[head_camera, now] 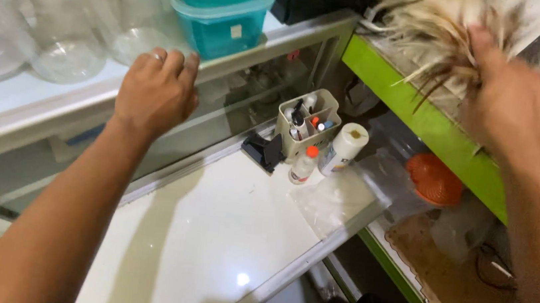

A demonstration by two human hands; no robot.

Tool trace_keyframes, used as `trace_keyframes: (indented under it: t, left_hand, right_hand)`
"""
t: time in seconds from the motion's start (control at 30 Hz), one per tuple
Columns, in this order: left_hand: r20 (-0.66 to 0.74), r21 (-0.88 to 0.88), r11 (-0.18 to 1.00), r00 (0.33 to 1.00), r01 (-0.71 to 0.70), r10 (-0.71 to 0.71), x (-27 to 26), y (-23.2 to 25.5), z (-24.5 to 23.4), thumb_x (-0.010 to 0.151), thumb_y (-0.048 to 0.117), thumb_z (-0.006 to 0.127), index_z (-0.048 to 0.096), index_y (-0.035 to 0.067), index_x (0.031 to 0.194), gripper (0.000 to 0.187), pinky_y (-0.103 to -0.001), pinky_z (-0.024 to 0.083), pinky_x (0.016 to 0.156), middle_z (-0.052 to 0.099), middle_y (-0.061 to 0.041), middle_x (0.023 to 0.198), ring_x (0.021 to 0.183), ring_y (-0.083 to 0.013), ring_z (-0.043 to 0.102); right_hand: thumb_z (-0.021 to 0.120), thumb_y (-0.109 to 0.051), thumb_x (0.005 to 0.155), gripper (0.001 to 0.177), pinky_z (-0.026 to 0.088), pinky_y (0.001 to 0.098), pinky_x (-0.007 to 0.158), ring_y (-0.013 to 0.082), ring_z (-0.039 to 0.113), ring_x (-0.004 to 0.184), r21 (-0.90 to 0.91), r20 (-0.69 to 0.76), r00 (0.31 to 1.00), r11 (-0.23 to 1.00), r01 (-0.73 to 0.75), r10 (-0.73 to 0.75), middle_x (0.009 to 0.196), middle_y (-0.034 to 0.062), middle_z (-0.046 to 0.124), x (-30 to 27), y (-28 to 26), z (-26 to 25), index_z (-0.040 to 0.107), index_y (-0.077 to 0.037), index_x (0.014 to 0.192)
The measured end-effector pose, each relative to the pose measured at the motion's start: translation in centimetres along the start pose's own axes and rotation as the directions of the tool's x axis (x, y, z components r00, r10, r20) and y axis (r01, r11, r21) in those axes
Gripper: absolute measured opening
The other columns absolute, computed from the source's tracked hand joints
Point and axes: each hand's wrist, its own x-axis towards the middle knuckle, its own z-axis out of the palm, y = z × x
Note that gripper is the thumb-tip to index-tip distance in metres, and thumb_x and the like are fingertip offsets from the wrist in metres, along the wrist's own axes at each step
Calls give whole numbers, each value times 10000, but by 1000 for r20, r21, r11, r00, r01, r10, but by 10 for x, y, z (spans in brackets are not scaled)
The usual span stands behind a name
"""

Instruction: Dusting a glass display counter and surrounding office items with a feather duster.

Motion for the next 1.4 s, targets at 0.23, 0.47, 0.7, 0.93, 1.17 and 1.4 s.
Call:
trace_keyframes:
  t: [0.23, 0.47, 0.7, 0.93, 1.17, 1.4]
  left_hand:
    - [124, 86, 996, 992, -16, 6, 11, -1, 14, 993, 330, 716, 724, 96, 1076, 249, -408, 563, 823, 644, -105, 1018, 968, -280, 667]
    - [86, 122, 991, 995, -54, 44, 13, -2, 7, 1014, 373, 735, 726, 124, 1103, 265, -372, 572, 776, 632, -69, 938, 944, -248, 680]
    - [139, 198, 980, 990, -21, -7, 14, 2, 6, 1026, 391, 721, 721, 133, 1069, 261, -363, 565, 728, 636, -58, 959, 898, -237, 681]
    - [207, 236, 971, 975, 37, -87, 22, 13, 1, 995, 428, 702, 669, 120, 934, 316, -363, 570, 693, 639, -52, 925, 915, -235, 694]
    - [174, 202, 978, 981, 53, -90, 20, 12, 5, 970, 410, 700, 664, 118, 923, 298, -368, 578, 728, 639, -68, 942, 914, -245, 686]
    - [138, 188, 981, 987, 55, -82, 16, 11, 7, 980, 379, 702, 673, 112, 954, 270, -375, 574, 708, 628, -75, 937, 903, -254, 684]
  right_hand:
    - [712, -93, 829, 739, 569, 488, 752, 351, 711, 820, 187, 55, 959, 946, 265, -279, 976, 173, 721, 42, -8, -35, 585, -297, 1528]
    - [622, -96, 990, 260, 563, 528, 724, 411, 715, 849, -4, 169, 985, 1000, -29, 29, 1007, 272, 733, 63, -20, -50, 731, -43, 1220]
    - [668, -158, 928, 522, 563, 507, 750, 397, 699, 888, 250, -14, 894, 864, 436, -447, 1094, 209, 709, 64, -32, -68, 643, -227, 1444]
    - [655, -95, 861, 702, 565, 525, 792, 398, 709, 906, 111, 133, 926, 933, 341, -354, 987, 224, 727, 59, -56, -92, 558, -349, 1508]
    - [668, -80, 794, 741, 584, 508, 703, 377, 720, 924, -1, -218, 886, 908, 419, -409, 1092, 150, 742, 69, -32, -59, 595, -291, 1500]
    - [601, -329, 1013, 598, 572, 485, 860, 375, 725, 871, 118, 208, 905, 928, 354, -371, 997, 175, 743, 61, -22, -65, 462, -374, 1593]
